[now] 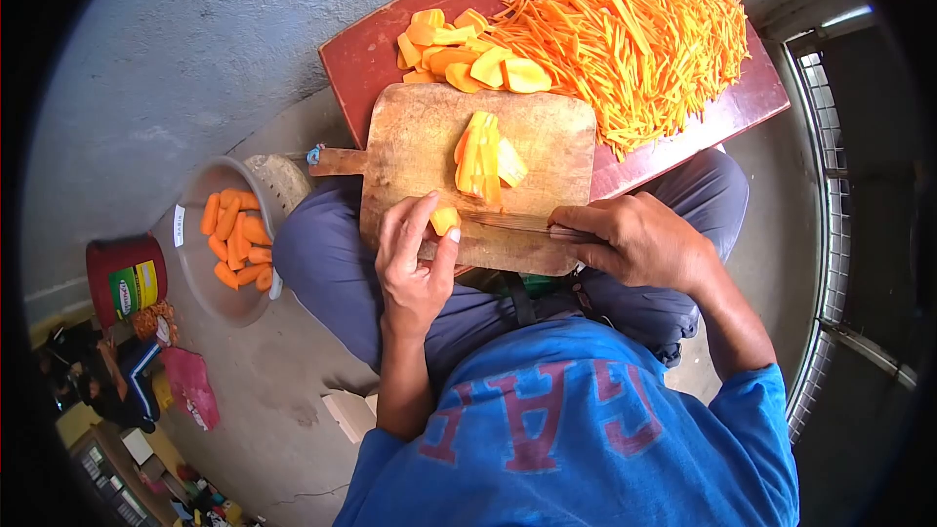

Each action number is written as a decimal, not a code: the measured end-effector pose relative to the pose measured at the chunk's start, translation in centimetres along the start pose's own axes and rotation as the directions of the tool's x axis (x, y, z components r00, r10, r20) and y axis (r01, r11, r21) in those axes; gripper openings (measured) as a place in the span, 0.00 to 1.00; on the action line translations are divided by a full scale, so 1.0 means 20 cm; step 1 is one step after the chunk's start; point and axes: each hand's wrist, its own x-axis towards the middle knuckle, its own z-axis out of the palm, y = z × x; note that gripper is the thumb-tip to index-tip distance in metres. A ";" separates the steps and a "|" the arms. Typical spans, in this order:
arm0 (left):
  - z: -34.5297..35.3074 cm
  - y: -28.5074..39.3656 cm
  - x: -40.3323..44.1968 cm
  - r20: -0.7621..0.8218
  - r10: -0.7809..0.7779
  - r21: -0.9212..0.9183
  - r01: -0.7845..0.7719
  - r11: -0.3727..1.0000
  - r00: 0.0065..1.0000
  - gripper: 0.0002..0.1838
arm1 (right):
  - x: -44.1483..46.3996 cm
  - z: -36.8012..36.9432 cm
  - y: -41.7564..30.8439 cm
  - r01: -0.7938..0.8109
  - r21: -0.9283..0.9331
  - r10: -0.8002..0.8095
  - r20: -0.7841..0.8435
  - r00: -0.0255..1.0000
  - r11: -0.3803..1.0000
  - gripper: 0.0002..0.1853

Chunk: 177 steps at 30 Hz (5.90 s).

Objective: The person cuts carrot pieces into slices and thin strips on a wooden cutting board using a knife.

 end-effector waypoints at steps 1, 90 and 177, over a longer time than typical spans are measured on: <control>0.00 0.00 0.00 -0.004 -0.007 -0.001 0.007 1.000 1.000 0.26 | 0.00 0.00 0.00 -0.002 0.002 0.002 0.004 1.000 1.000 0.20; 0.10 -0.05 -0.05 -0.215 0.152 0.247 -0.097 0.964 0.965 0.28 | -0.12 0.11 -0.34 -0.138 0.380 0.182 -0.082 0.980 0.915 0.30; 0.12 -0.07 -0.07 -0.246 0.197 0.282 -0.124 0.951 0.949 0.25 | 0.13 0.21 -0.20 -0.043 0.294 0.065 -0.066 0.996 0.955 0.20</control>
